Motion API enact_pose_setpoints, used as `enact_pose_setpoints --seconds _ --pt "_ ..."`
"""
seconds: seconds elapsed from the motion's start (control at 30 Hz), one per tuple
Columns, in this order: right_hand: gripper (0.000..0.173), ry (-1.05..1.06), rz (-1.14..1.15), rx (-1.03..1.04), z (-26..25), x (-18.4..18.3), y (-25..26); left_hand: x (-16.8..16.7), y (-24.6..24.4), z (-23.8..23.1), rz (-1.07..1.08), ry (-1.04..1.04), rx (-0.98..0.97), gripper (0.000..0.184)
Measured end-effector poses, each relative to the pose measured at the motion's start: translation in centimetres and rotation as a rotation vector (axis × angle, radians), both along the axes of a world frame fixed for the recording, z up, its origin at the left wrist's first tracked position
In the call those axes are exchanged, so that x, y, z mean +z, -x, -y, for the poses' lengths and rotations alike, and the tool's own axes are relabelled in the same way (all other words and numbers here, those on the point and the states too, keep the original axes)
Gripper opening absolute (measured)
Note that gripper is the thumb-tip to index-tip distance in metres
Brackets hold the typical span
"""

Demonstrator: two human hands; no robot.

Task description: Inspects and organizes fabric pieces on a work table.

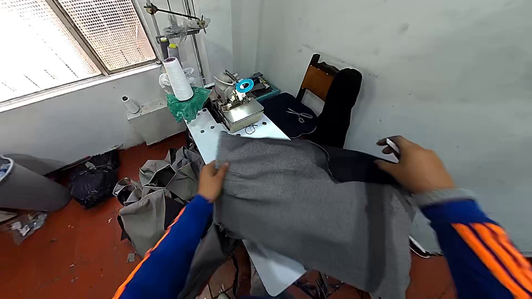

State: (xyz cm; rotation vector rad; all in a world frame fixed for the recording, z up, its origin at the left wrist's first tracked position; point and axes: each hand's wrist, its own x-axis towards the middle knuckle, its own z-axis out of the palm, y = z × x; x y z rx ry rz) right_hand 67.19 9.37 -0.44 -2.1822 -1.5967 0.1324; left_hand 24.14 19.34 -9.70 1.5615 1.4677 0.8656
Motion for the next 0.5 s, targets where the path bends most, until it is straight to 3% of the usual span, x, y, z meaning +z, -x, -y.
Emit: enact_pose_setpoints --seconds 0.07,0.13,0.27,0.33,0.4,0.5 --pt "0.061 0.044 -0.012 -0.076 -2.4 -4.1 0.0 -6.1 -3.2 -3.8 -0.274 0.167 -0.026 0.045" --pt "0.063 0.134 -0.071 -0.009 -3.2 -7.3 3.0 -9.8 -4.1 -5.7 -0.426 0.226 0.0 0.048" --pt "0.072 0.588 -0.174 0.215 -2.5 -19.1 10.0 -14.5 -0.3 -5.2 -0.213 0.093 0.116 0.039" --pt "0.077 0.714 -0.177 0.232 -2.3 -24.6 10.7 -17.5 3.5 -2.9 -0.21 0.289 0.139 0.041" --pt "0.062 0.682 -0.165 0.254 -3.1 -25.2 10.6 -20.5 6.3 0.5 -0.302 0.543 -0.042 0.053" --pt "0.037 0.644 -0.216 0.354 -4.2 -20.2 11.7 -23.4 5.6 5.2 -0.381 0.7 -0.323 0.085"
